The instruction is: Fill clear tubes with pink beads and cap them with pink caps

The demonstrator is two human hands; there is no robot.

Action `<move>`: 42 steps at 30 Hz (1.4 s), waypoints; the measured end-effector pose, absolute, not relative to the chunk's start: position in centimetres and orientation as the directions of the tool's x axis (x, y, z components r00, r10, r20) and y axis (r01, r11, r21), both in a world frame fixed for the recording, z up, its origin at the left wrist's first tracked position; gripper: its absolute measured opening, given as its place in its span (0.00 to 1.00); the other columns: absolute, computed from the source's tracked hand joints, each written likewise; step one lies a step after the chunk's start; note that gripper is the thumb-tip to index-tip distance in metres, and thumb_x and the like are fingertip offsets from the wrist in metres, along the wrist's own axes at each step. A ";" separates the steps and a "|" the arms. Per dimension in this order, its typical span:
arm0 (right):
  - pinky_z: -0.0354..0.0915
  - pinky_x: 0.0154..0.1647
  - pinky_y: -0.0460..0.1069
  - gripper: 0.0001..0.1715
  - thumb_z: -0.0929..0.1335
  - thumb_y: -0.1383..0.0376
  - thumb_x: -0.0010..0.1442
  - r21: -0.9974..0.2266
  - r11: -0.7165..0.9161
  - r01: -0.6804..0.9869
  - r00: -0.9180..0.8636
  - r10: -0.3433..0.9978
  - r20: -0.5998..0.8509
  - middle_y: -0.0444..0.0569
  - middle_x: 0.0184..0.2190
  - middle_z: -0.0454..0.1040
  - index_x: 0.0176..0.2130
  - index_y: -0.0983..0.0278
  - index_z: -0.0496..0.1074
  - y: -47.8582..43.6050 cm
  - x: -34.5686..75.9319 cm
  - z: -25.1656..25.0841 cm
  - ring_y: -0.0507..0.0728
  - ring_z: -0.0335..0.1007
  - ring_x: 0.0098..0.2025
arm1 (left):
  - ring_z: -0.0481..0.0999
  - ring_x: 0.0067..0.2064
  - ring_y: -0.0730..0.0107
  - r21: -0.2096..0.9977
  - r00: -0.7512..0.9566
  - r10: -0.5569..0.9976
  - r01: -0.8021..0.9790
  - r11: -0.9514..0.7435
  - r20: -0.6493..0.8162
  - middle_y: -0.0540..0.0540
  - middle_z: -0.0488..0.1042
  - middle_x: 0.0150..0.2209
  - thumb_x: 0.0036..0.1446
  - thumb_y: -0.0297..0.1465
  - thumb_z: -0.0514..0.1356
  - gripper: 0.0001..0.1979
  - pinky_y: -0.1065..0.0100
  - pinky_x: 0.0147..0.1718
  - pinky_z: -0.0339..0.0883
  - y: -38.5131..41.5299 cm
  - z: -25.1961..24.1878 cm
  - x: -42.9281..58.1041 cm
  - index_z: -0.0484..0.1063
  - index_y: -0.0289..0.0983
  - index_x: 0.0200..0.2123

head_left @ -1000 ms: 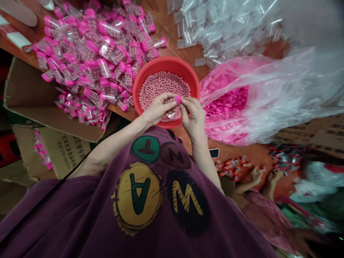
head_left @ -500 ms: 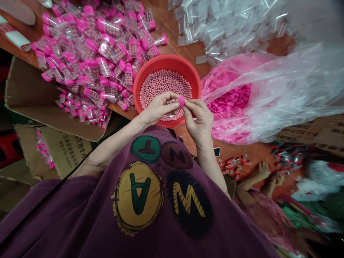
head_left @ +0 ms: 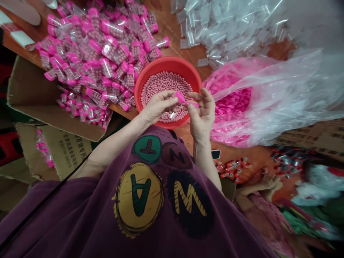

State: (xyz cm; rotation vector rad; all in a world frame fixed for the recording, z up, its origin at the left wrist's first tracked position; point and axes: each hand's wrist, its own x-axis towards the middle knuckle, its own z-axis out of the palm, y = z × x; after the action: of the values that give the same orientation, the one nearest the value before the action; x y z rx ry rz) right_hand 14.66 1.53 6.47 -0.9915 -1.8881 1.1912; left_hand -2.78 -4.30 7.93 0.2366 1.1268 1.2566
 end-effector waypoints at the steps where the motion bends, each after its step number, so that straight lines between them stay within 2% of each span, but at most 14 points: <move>1: 0.85 0.55 0.64 0.35 0.66 0.44 0.79 -0.931 0.271 0.243 -0.432 0.890 0.146 0.56 0.61 0.78 0.76 0.48 0.59 1.5 14.4 5.8 0.64 0.83 0.57 | 0.82 0.33 0.73 0.713 -0.126 0.843 -0.605 0.353 -0.524 0.46 0.84 0.39 0.62 0.37 0.77 0.16 0.69 0.36 0.75 -4.4 8.0 -2.9 0.81 0.36 0.47; 4: 0.83 0.56 0.63 0.26 0.63 0.46 0.80 -0.912 0.282 0.299 -0.402 0.904 0.148 0.53 0.55 0.79 0.70 0.51 0.67 1.5 14.1 5.1 0.62 0.82 0.55 | 0.85 0.40 0.70 0.783 -0.163 0.870 -0.534 0.319 -0.466 0.45 0.84 0.41 0.60 0.33 0.78 0.14 0.66 0.44 0.78 -4.7 8.4 -3.1 0.82 0.35 0.46; 7: 0.80 0.63 0.66 0.19 0.64 0.53 0.81 -0.841 0.391 0.373 -0.538 0.830 0.148 0.51 0.54 0.79 0.63 0.51 0.74 1.6 14.2 6.2 0.62 0.80 0.57 | 0.85 0.42 0.68 0.794 -0.181 0.867 -0.518 0.317 -0.465 0.46 0.85 0.41 0.60 0.31 0.77 0.12 0.65 0.47 0.78 -4.8 8.6 -3.1 0.83 0.35 0.45; 9: 0.76 0.68 0.70 0.21 0.67 0.54 0.78 -0.769 0.486 0.415 -0.636 0.759 0.137 0.53 0.57 0.78 0.66 0.52 0.72 1.7 14.3 7.1 0.66 0.78 0.62 | 0.84 0.41 0.69 0.784 -0.200 0.849 -0.529 0.326 -0.488 0.46 0.85 0.40 0.60 0.29 0.76 0.11 0.65 0.46 0.78 -4.7 8.4 -3.0 0.83 0.35 0.45; 13: 0.70 0.71 0.79 0.40 0.77 0.54 0.66 -0.648 0.565 0.511 -0.669 0.735 0.113 0.60 0.61 0.74 0.71 0.60 0.66 1.6 13.9 6.4 0.75 0.72 0.66 | 0.84 0.41 0.69 0.759 -0.243 0.807 -0.556 0.339 -0.539 0.47 0.85 0.37 0.61 0.27 0.75 0.09 0.67 0.46 0.78 -4.4 8.0 -2.3 0.83 0.34 0.43; 16: 0.70 0.70 0.81 0.40 0.78 0.56 0.63 -0.626 0.566 0.536 -0.660 0.744 0.108 0.61 0.59 0.75 0.68 0.61 0.67 1.7 13.5 4.7 0.76 0.74 0.64 | 0.84 0.41 0.69 0.728 -0.236 0.785 -0.587 0.355 -0.573 0.47 0.84 0.36 0.61 0.29 0.76 0.09 0.67 0.45 0.79 -4.4 7.9 -1.9 0.82 0.35 0.43; 21: 0.71 0.69 0.78 0.37 0.77 0.54 0.63 -0.621 0.577 0.530 -0.670 0.734 0.110 0.60 0.55 0.77 0.66 0.61 0.69 1.9 13.3 3.1 0.74 0.75 0.61 | 0.81 0.33 0.72 0.661 -0.189 0.752 -0.638 0.395 -0.631 0.49 0.81 0.31 0.62 0.37 0.77 0.13 0.71 0.35 0.75 -4.5 8.0 -1.7 0.81 0.36 0.41; 23: 0.71 0.67 0.77 0.37 0.75 0.53 0.64 -0.600 0.574 0.557 -0.664 0.742 0.094 0.61 0.54 0.78 0.66 0.63 0.69 1.5 13.2 2.7 0.75 0.75 0.60 | 0.80 0.31 0.73 0.642 -0.202 0.725 -0.653 0.402 -0.659 0.49 0.80 0.29 0.63 0.35 0.76 0.11 0.73 0.32 0.73 -4.6 7.8 -1.5 0.80 0.36 0.40; 26: 0.72 0.64 0.75 0.37 0.75 0.52 0.63 -0.559 0.535 0.634 -0.649 0.760 -0.008 0.65 0.53 0.78 0.64 0.68 0.70 -0.1 13.0 1.5 0.76 0.75 0.59 | 0.76 0.28 0.76 0.593 -0.209 0.655 -0.671 0.444 -0.726 0.51 0.77 0.26 0.68 0.27 0.70 0.07 0.75 0.29 0.69 -4.8 6.9 -1.0 0.80 0.34 0.35; 29: 0.75 0.61 0.71 0.38 0.77 0.53 0.61 -0.569 0.448 0.689 -0.638 0.747 -0.185 0.66 0.53 0.80 0.62 0.68 0.70 -2.3 13.1 -0.1 0.75 0.77 0.57 | 0.72 0.24 0.79 0.502 -0.165 0.539 -0.653 0.568 -0.826 0.51 0.74 0.22 0.69 0.19 0.62 0.16 0.75 0.27 0.65 -5.4 5.4 -0.3 0.76 0.34 0.27; 32: 0.74 0.62 0.71 0.41 0.78 0.53 0.60 -0.584 0.377 0.719 -0.621 0.724 -0.298 0.69 0.57 0.80 0.64 0.69 0.69 -3.8 13.4 -1.3 0.76 0.77 0.59 | 0.69 0.22 0.79 0.422 -0.122 0.444 -0.602 0.678 -0.887 0.52 0.72 0.20 0.70 0.17 0.60 0.20 0.75 0.26 0.62 -5.8 4.2 0.2 0.73 0.34 0.24; 35: 0.73 0.63 0.72 0.38 0.78 0.52 0.59 -0.580 0.346 0.737 -0.607 0.717 -0.343 0.70 0.55 0.81 0.61 0.69 0.71 -3.9 13.6 -2.0 0.77 0.78 0.58 | 0.68 0.22 0.79 0.399 -0.107 0.416 -0.569 0.719 -0.903 0.53 0.71 0.19 0.71 0.18 0.61 0.20 0.75 0.26 0.61 -6.0 3.7 0.1 0.72 0.35 0.24; 38: 0.74 0.61 0.71 0.32 0.78 0.52 0.57 -0.627 0.335 0.703 -0.643 0.676 -0.360 0.65 0.50 0.82 0.54 0.66 0.74 -3.2 13.7 -2.4 0.76 0.78 0.55 | 0.70 0.23 0.78 0.390 -0.117 0.391 -0.532 0.752 -0.913 0.53 0.72 0.20 0.68 0.17 0.63 0.19 0.74 0.28 0.63 -6.2 3.7 -0.8 0.71 0.35 0.24; 42: 0.75 0.58 0.67 0.28 0.78 0.52 0.55 -0.708 0.273 0.652 -0.657 0.668 -0.348 0.60 0.48 0.83 0.49 0.62 0.75 -3.3 13.3 -2.9 0.72 0.80 0.52 | 0.71 0.25 0.78 0.442 -0.052 0.468 -0.436 0.784 -0.882 0.51 0.75 0.21 0.64 0.17 0.65 0.17 0.74 0.29 0.62 -6.6 3.5 -2.4 0.74 0.34 0.23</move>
State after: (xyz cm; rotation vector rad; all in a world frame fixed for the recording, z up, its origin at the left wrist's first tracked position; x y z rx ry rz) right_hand 13.26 -3.30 -2.95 -1.2924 -2.4907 1.3700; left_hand -2.38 -6.60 3.49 0.0279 1.4475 0.7342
